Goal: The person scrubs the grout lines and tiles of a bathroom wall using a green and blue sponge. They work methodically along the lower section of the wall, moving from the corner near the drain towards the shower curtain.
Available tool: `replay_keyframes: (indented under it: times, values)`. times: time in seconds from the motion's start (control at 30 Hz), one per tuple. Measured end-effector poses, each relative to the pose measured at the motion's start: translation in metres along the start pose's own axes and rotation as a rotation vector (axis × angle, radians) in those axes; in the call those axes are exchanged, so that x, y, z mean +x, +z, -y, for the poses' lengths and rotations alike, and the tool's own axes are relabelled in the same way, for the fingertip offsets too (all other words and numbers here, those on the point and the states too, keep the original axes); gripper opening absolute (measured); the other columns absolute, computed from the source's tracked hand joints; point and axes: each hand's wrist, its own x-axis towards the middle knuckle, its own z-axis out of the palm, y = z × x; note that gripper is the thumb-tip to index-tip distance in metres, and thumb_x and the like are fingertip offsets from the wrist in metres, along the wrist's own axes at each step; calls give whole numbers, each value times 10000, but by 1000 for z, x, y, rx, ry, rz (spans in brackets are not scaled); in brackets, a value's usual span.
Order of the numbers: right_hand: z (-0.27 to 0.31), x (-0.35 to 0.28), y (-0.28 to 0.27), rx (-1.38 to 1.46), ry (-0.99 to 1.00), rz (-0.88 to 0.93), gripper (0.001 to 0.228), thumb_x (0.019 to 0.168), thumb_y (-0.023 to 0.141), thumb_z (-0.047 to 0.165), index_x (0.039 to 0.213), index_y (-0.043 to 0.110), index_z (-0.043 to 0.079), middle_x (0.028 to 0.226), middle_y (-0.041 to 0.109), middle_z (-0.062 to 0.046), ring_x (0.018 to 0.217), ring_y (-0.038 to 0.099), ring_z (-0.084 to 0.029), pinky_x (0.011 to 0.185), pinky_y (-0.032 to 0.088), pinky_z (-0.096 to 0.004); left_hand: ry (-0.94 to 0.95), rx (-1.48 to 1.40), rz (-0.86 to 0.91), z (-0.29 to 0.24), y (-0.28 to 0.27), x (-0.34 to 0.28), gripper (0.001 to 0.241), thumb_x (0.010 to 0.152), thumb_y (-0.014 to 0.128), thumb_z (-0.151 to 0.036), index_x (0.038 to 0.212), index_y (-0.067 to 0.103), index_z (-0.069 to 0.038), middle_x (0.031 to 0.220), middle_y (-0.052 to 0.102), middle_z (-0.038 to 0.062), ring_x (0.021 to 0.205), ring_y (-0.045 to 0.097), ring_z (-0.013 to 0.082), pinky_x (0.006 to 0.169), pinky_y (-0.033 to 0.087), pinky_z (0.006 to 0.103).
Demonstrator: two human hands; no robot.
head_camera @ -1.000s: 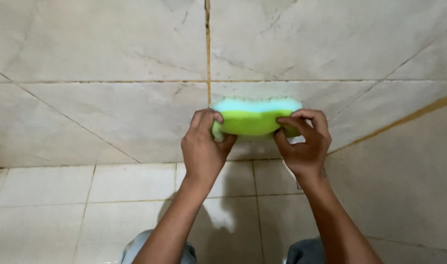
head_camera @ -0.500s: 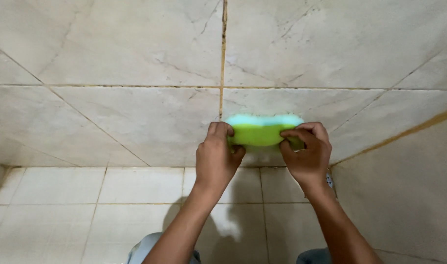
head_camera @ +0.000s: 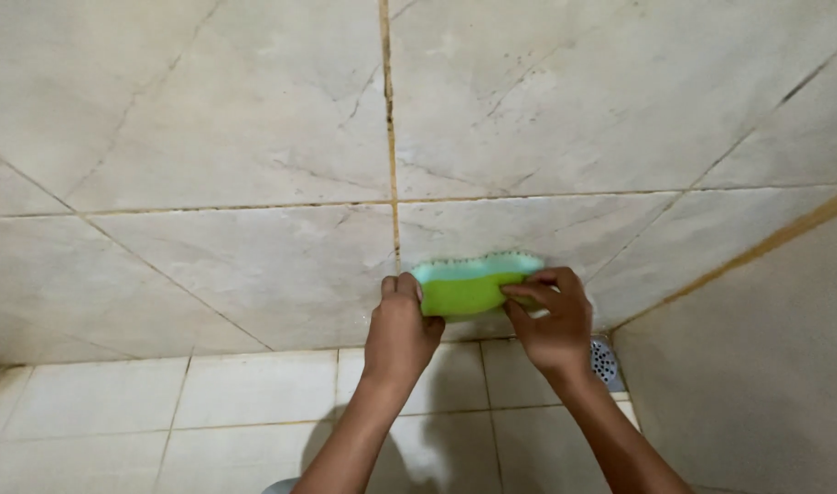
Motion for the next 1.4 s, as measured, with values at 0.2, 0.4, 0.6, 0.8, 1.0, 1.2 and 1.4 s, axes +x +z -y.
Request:
replay_keyframes:
  times: [0.2, 0.4, 0.6, 0.8, 1.0, 1.2, 1.4]
  values:
    - [-6, -13, 5, 73, 31, 9, 262, 744, 829, 76, 1000, 803, 127, 1079, 630, -92, 943, 668, -254, 816, 562, -359, -26, -1, 20, 12, 4, -3, 358, 738, 770, -9, 998, 525, 6, 1065, 571, 233, 843, 677, 460, 689, 565, 514]
    - [-45, -27, 54, 118, -95, -185, 263, 775, 789, 7, 1011, 801, 124, 1074, 635, -79, 970, 656, -244, 845, 560, -359, 22, 19, -45, 32, 47, 8, 356, 778, 764, -17, 1055, 543, 20, 1133, 567, 269, 882, 668, 478, 722, 572, 524]
    - [-7, -31, 29, 131, -73, -174, 352, 712, 770, -37, 1025, 795, 122, 1061, 619, -85, 982, 625, -258, 868, 532, -368, -6, 40, -14, 38, 34, 2, 368, 730, 784, -29, 1023, 568, 21, 1090, 601, 270, 916, 658, 477, 780, 575, 516]
    - [-39, -39, 56, 118, -41, -118, 325, 791, 769, -33, 1076, 802, 119, 1079, 624, -83, 982, 630, -240, 860, 536, -348, -8, 43, -14, 51, 51, 10, 382, 763, 774, -24, 1067, 551, 33, 1208, 551, 306, 908, 668, 497, 772, 583, 522]
    - [-49, -37, 66, 120, -73, -61, 310, 764, 771, -21, 1028, 809, 138, 1062, 625, -89, 968, 632, -255, 850, 545, -352, -104, 138, 91, 58, 63, 16, 442, 793, 759, -22, 1162, 525, 45, 1266, 523, 317, 953, 677, 501, 788, 594, 525]
    - [-48, -40, 59, 9, 21, 14, 270, 699, 822, 26, 935, 823, 158, 987, 636, -96, 927, 631, -274, 812, 538, -380, -185, 163, 228, 59, 53, 15, 447, 811, 745, -31, 1173, 504, 74, 1281, 495, 327, 981, 673, 489, 795, 610, 499]
    - [-78, -52, 101, -56, -153, -62, 246, 716, 754, -18, 909, 819, 119, 952, 637, -122, 934, 615, -329, 821, 533, -427, -120, 192, 127, 89, 103, 13, 335, 849, 660, 61, 1161, 540, 61, 1292, 506, 343, 969, 690, 479, 806, 599, 500]
